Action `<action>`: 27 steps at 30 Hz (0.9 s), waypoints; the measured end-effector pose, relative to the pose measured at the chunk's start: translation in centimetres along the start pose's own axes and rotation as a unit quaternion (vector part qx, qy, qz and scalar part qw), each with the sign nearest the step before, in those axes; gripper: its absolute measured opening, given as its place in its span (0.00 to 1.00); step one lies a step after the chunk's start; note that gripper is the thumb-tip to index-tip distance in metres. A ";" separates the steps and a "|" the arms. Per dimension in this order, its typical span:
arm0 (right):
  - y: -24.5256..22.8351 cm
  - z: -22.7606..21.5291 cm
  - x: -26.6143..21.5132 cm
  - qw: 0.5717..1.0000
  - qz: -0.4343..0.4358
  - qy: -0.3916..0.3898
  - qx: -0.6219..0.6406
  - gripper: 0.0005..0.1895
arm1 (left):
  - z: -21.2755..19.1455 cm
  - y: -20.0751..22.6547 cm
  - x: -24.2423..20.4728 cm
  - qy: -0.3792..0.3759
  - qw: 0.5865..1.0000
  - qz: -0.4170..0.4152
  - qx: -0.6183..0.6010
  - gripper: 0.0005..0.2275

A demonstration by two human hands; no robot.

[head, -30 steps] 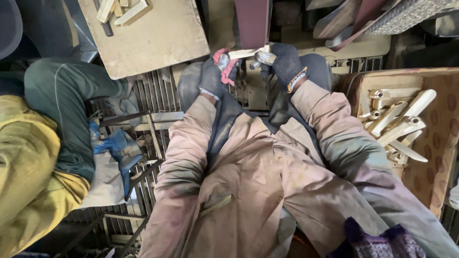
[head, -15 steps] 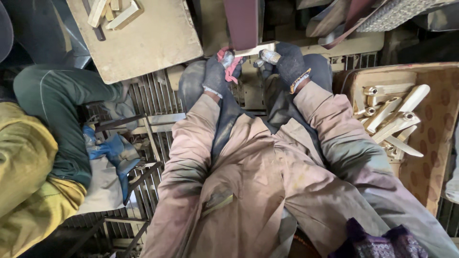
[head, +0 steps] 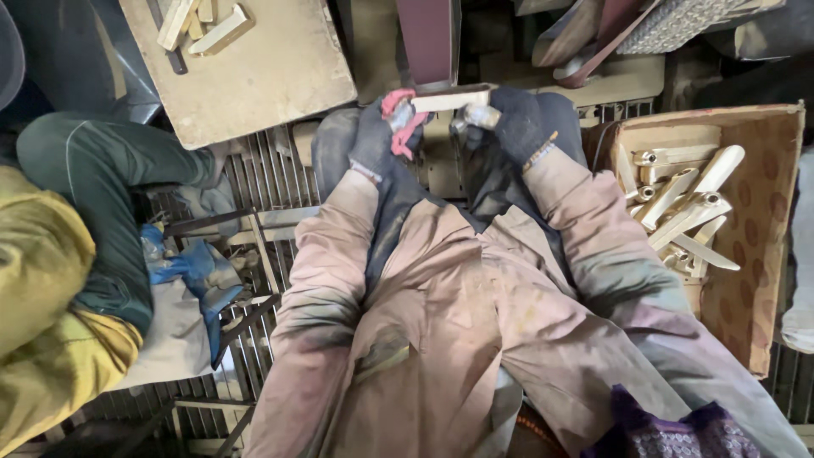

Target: The person sits on the floor and repeatedly sands small wooden pieces against a belt sander. They hold each piece with both hands, rub it against the moving belt, and then place it into a nearby cardboard box. The process is repeated for multiple pieces.

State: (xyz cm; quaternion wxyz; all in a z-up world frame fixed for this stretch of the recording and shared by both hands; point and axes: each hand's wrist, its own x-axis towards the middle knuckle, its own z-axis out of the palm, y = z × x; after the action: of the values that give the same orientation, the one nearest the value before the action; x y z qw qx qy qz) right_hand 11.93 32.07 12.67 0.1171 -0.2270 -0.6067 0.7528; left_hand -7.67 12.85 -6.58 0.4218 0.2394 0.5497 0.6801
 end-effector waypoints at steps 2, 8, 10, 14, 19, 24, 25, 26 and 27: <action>-0.7 0.3 -1.6 1.000 -0.025 -0.015 -0.003 0.13 | 0.9 2.8 -2.8 -0.002 1.000 -0.009 0.024 0.17; -1.4 0.9 -4.5 0.995 -0.061 -0.078 -0.017 0.14 | 3.4 9.1 -8.6 0.016 0.996 -0.039 -0.072 0.18; -0.9 1.1 -4.4 0.991 -0.060 -0.112 -0.045 0.14 | 3.5 10.5 -9.4 0.055 0.996 -0.041 -0.055 0.18; 0.7 0.6 -2.9 0.963 -0.106 -0.160 -0.190 0.15 | 3.0 12.1 -9.9 0.066 0.997 -0.012 -0.034 0.17; 3.0 0.8 1.6 0.976 -0.035 -0.157 -0.148 0.16 | 0.9 11.5 -7.5 0.071 0.993 -0.039 -0.082 0.16; 4.0 2.2 3.6 0.985 0.127 -0.086 0.079 0.14 | -1.1 8.3 -3.6 0.066 0.981 -0.039 -0.177 0.19; 4.2 2.5 3.5 0.984 0.127 -0.082 0.091 0.14 | -1.5 7.5 -3.5 0.059 0.980 -0.038 -0.188 0.19; 4.3 2.7 3.4 0.984 0.127 -0.077 0.102 0.14 | -1.7 6.7 -3.5 0.088 0.978 -0.050 -0.184 0.18; 4.3 2.7 3.6 0.983 0.123 -0.071 0.112 0.13 | -1.9 6.0 -3.0 0.115 0.975 -0.059 -0.180 0.18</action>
State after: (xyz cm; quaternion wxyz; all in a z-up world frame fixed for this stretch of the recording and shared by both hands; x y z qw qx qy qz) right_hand 7.92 30.36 8.22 0.0049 -0.2311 -0.4925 0.8391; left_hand -9.42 9.12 -1.00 0.4314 0.0471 0.4765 0.7646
